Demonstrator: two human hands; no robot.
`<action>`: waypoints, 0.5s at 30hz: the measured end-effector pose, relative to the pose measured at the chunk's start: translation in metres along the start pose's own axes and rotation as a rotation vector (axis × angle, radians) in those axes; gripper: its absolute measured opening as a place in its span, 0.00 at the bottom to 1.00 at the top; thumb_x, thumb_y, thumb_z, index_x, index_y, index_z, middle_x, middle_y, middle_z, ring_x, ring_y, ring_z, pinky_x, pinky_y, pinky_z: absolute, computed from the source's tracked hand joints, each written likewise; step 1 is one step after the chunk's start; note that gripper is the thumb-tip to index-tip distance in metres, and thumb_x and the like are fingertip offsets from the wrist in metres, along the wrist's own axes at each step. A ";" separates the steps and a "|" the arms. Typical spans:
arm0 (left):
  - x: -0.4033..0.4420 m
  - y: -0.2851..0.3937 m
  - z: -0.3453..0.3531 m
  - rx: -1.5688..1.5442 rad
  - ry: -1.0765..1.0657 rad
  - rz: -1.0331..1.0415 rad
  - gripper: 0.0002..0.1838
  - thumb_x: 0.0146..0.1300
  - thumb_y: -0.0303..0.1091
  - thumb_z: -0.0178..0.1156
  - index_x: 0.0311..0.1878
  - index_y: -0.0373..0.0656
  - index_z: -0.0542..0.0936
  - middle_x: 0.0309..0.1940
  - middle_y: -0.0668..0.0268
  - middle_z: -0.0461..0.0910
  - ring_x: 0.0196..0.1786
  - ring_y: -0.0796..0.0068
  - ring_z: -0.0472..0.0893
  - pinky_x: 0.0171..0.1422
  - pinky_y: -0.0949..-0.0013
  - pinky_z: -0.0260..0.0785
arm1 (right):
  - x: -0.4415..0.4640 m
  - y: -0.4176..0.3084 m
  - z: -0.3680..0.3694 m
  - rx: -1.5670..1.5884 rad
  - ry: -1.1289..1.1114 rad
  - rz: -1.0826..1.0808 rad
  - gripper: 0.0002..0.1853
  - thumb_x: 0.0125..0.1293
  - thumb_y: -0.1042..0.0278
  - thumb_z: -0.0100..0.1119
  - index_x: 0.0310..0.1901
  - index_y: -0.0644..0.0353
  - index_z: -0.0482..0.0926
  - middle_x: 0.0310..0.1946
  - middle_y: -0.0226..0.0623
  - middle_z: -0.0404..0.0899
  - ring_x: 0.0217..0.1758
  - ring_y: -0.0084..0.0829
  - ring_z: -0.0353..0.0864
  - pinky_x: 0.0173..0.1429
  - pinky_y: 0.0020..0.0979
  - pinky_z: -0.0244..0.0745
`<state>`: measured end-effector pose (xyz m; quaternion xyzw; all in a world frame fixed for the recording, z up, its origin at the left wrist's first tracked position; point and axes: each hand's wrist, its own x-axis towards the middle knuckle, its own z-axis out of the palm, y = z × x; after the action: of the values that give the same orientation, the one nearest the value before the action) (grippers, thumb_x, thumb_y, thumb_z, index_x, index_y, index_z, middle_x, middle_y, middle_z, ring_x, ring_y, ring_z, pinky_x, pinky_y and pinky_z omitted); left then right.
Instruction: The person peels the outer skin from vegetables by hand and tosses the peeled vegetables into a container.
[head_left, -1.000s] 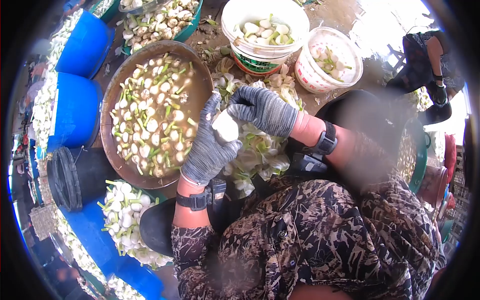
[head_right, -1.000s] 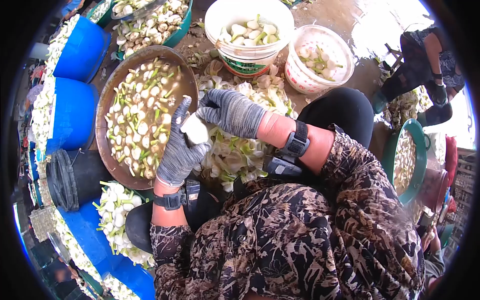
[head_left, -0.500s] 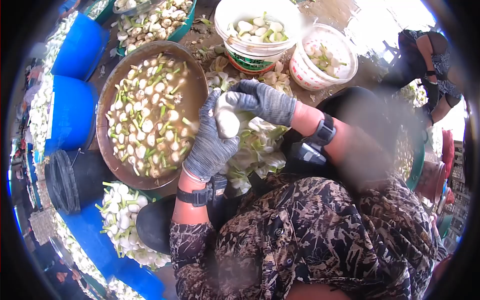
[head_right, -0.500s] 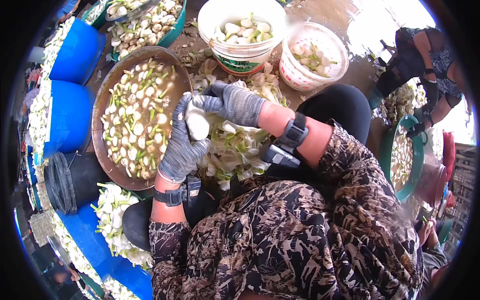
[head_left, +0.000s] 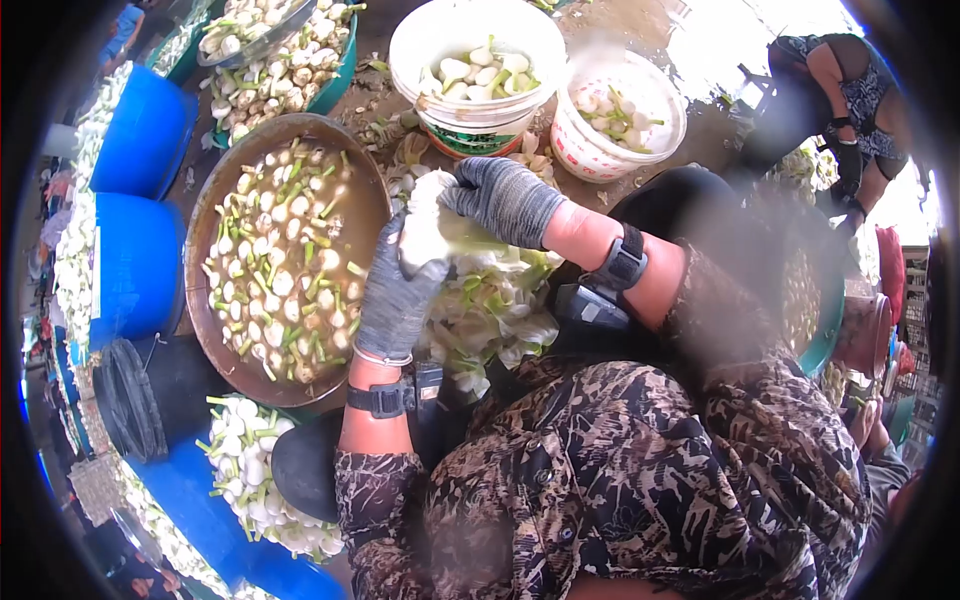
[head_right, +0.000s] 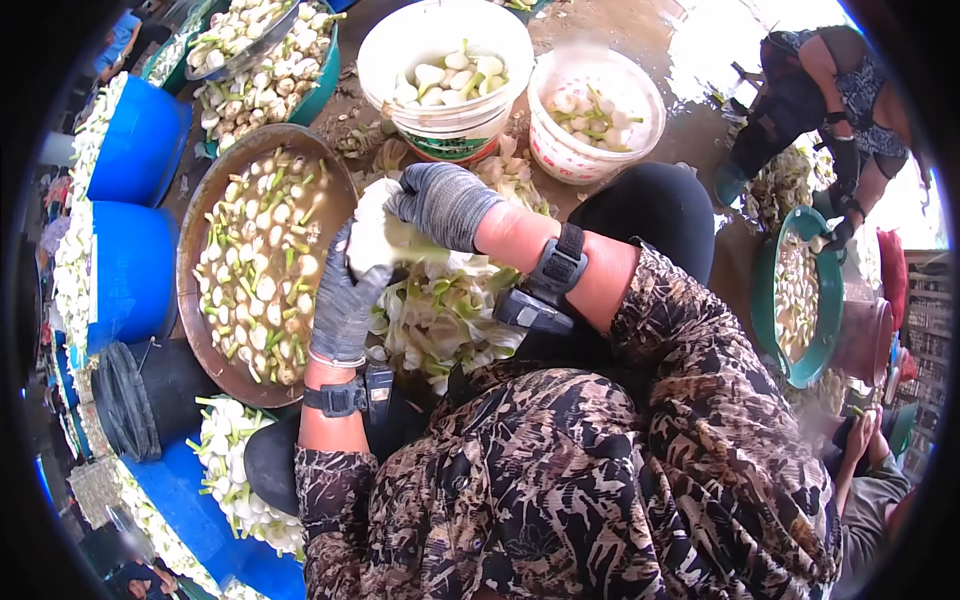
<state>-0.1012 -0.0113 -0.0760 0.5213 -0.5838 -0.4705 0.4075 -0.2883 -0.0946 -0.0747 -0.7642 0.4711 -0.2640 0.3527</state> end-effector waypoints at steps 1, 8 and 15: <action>-0.002 0.017 0.000 0.017 0.013 0.031 0.30 0.61 0.29 0.58 0.68 0.37 0.64 0.57 0.62 0.73 0.58 0.73 0.72 0.66 0.68 0.65 | 0.004 0.009 0.009 0.015 0.076 -0.015 0.13 0.62 0.60 0.59 0.34 0.62 0.80 0.28 0.51 0.80 0.34 0.51 0.81 0.41 0.43 0.76; -0.001 -0.004 -0.017 -0.853 -0.231 -0.165 0.35 0.61 0.42 0.58 0.70 0.41 0.61 0.60 0.57 0.72 0.60 0.59 0.74 0.62 0.52 0.70 | 0.002 0.039 -0.008 -0.472 -0.023 0.235 0.10 0.60 0.68 0.53 0.33 0.56 0.86 0.32 0.43 0.85 0.38 0.44 0.86 0.40 0.45 0.79; 0.005 0.058 0.013 -0.702 0.081 -0.171 0.07 0.66 0.34 0.52 0.42 0.42 0.71 0.36 0.65 0.71 0.41 0.70 0.73 0.46 0.71 0.68 | 0.003 0.013 -0.019 0.003 -0.342 0.309 0.39 0.60 0.27 0.49 0.52 0.61 0.80 0.41 0.46 0.85 0.43 0.44 0.85 0.47 0.49 0.77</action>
<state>-0.1273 -0.0142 -0.0220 0.4147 -0.3242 -0.6537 0.5436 -0.3079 -0.1071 -0.0733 -0.7160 0.5157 -0.0743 0.4647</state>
